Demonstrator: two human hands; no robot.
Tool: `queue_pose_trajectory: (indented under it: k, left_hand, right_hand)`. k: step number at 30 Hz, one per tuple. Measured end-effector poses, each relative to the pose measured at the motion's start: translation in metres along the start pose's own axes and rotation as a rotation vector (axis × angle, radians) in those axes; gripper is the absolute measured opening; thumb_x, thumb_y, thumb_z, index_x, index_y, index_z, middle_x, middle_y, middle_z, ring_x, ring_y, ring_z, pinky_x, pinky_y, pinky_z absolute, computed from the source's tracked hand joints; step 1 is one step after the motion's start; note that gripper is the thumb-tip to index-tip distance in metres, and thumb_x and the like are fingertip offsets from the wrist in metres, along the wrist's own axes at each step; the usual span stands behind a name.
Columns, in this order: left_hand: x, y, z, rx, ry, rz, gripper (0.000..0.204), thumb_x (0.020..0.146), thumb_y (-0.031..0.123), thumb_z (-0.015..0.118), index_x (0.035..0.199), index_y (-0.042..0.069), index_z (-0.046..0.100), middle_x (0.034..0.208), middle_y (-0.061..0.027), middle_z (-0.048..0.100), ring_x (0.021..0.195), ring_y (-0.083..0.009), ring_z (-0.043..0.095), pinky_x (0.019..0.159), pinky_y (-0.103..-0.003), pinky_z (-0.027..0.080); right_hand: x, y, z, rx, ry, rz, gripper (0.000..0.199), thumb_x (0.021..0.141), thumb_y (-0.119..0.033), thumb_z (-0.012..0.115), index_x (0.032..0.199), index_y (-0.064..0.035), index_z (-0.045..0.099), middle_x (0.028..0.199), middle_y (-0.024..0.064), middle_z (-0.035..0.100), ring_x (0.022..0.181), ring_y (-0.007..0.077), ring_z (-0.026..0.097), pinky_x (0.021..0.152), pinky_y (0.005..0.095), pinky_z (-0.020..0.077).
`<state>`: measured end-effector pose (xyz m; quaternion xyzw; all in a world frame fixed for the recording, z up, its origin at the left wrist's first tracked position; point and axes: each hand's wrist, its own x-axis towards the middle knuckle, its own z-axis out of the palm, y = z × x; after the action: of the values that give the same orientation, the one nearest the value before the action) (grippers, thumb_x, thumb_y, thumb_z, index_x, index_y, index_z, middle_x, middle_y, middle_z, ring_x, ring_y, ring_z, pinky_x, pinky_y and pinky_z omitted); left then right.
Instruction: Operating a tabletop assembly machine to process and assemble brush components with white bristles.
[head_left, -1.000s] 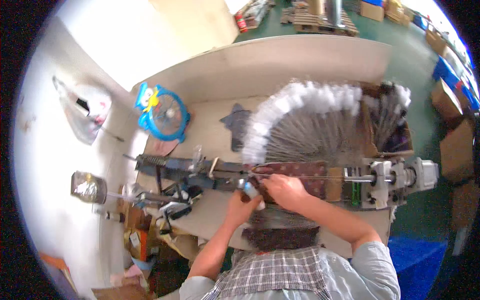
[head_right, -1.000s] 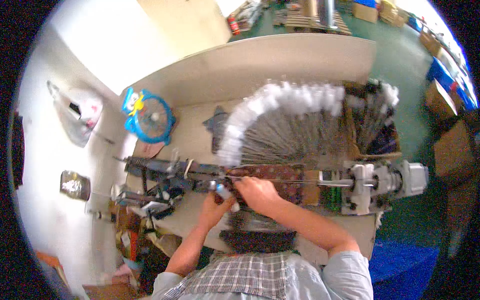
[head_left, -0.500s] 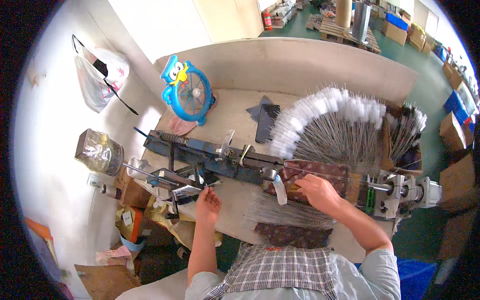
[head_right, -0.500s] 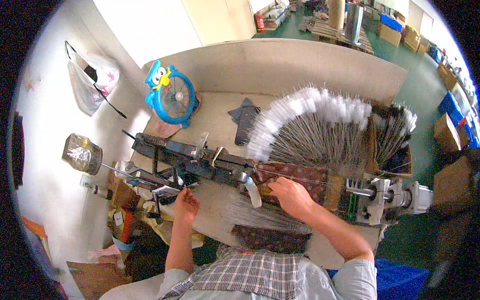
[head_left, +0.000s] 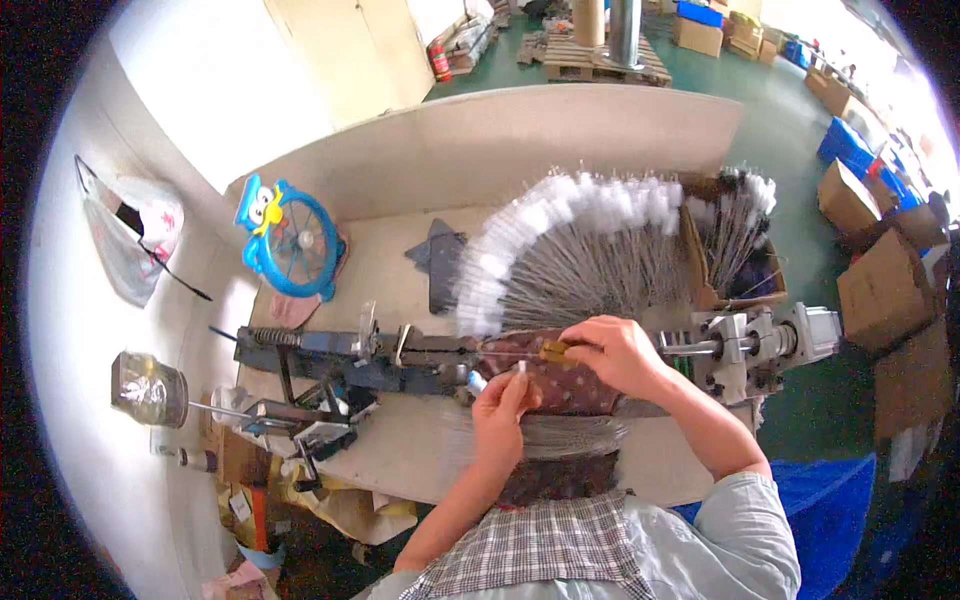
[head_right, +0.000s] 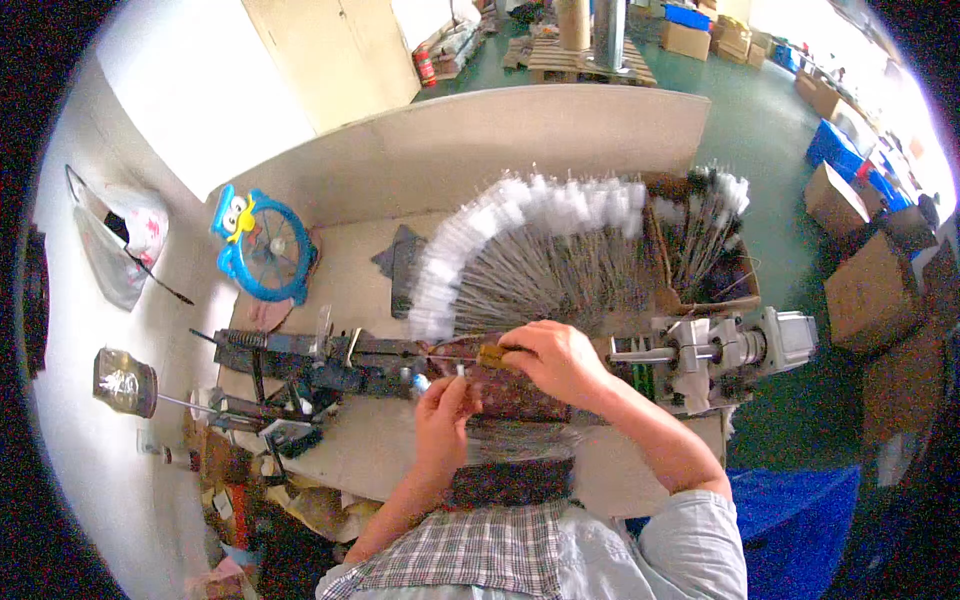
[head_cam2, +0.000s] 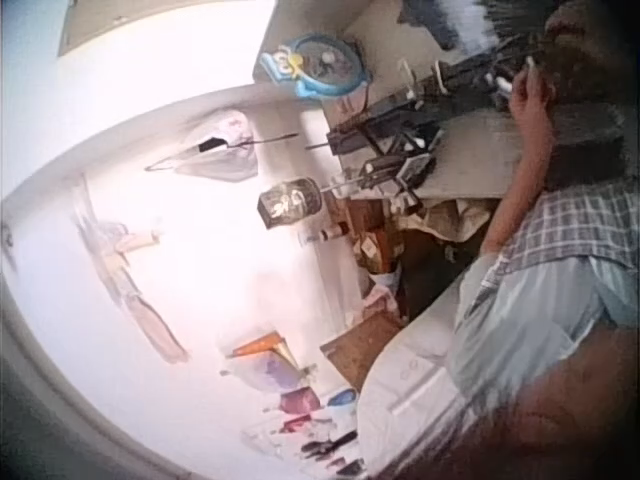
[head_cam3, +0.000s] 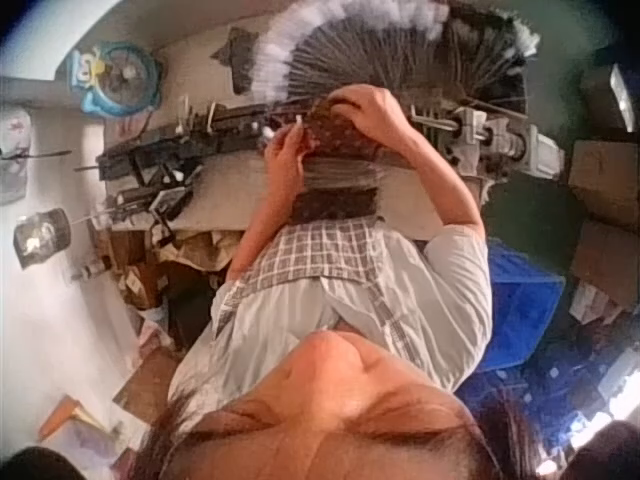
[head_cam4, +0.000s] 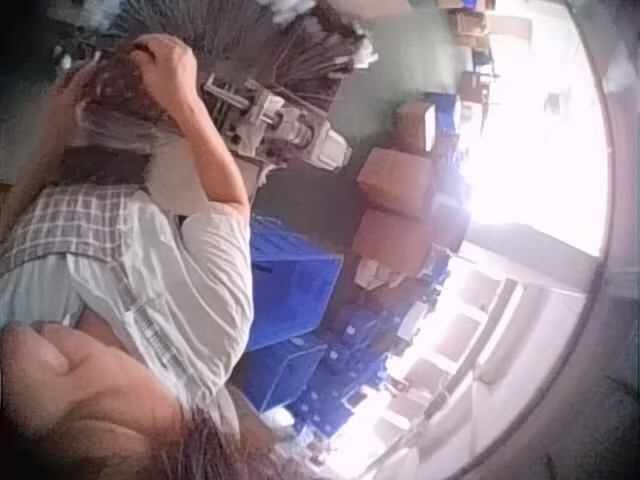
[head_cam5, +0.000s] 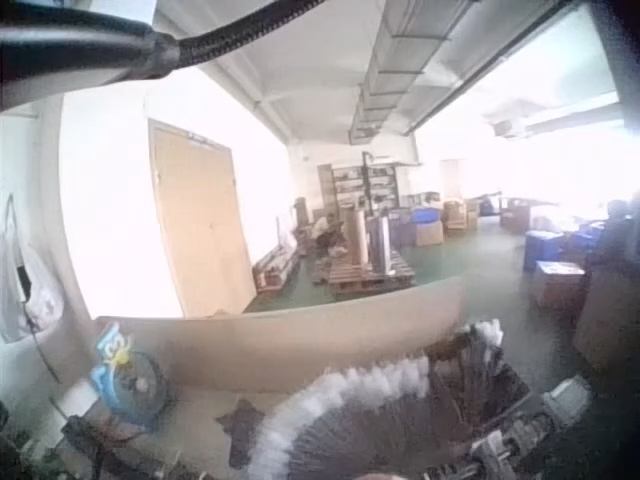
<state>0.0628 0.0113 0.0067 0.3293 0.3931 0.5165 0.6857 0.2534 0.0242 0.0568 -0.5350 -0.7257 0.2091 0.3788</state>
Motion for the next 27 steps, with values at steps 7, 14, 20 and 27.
queue_pose_trajectory:
  k: [7, 14, 20, 27]
  left_hand:
    - [0.016, -0.020, 0.024, 0.159, -0.064, 0.019, 0.014, 0.089, 0.015, 0.057, 0.092, 0.002, 0.061, 0.080, -0.0020, 0.062, 0.068, -0.0046, 0.053, 0.062, -0.018, 0.042]
    - [0.018, -0.020, 0.024, 0.152, 0.000, 0.020, 0.012, 0.088, 0.014, 0.058, 0.091, 0.002, 0.061, 0.081, -0.0019, 0.062, 0.067, -0.0059, 0.053, 0.063, -0.019, 0.044]
    - [0.017, 0.010, 0.009, -0.093, 0.266, -0.116, 0.012, 0.088, 0.019, 0.059, 0.087, 0.007, 0.059, 0.071, 0.0002, 0.056, 0.061, -0.0092, 0.051, 0.057, -0.025, 0.041]
    - [0.018, 0.010, -0.004, -0.150, 0.150, -0.120, 0.015, 0.089, 0.022, 0.058, 0.084, 0.007, 0.057, 0.068, -0.0008, 0.055, 0.059, -0.0103, 0.051, 0.056, -0.026, 0.042]
  right_hand:
    - [-0.010, 0.000, -0.024, 0.184, -0.108, 0.204, 0.021, 0.076, -0.015, 0.064, 0.093, -0.0032, 0.065, 0.083, 0.0128, 0.065, 0.076, 0.0274, 0.063, 0.070, 0.0323, 0.0490]
    - [-0.009, 0.007, -0.029, 0.274, -0.152, 0.127, 0.020, 0.075, -0.016, 0.064, 0.091, -0.0030, 0.065, 0.081, 0.0112, 0.065, 0.075, 0.0264, 0.062, 0.070, 0.0323, 0.0489]
    - [0.024, -0.005, 0.014, -0.331, 0.149, -0.297, 0.015, 0.072, -0.018, 0.065, 0.084, -0.0093, 0.064, 0.076, 0.0029, 0.061, 0.076, 0.0215, 0.058, 0.069, 0.0341, 0.0458]
    - [0.042, -0.016, 0.046, -0.185, -0.067, -0.126, 0.016, 0.075, -0.023, 0.057, 0.076, -0.0086, 0.064, 0.078, 0.0080, 0.062, 0.082, 0.0272, 0.059, 0.074, 0.0393, 0.0475]
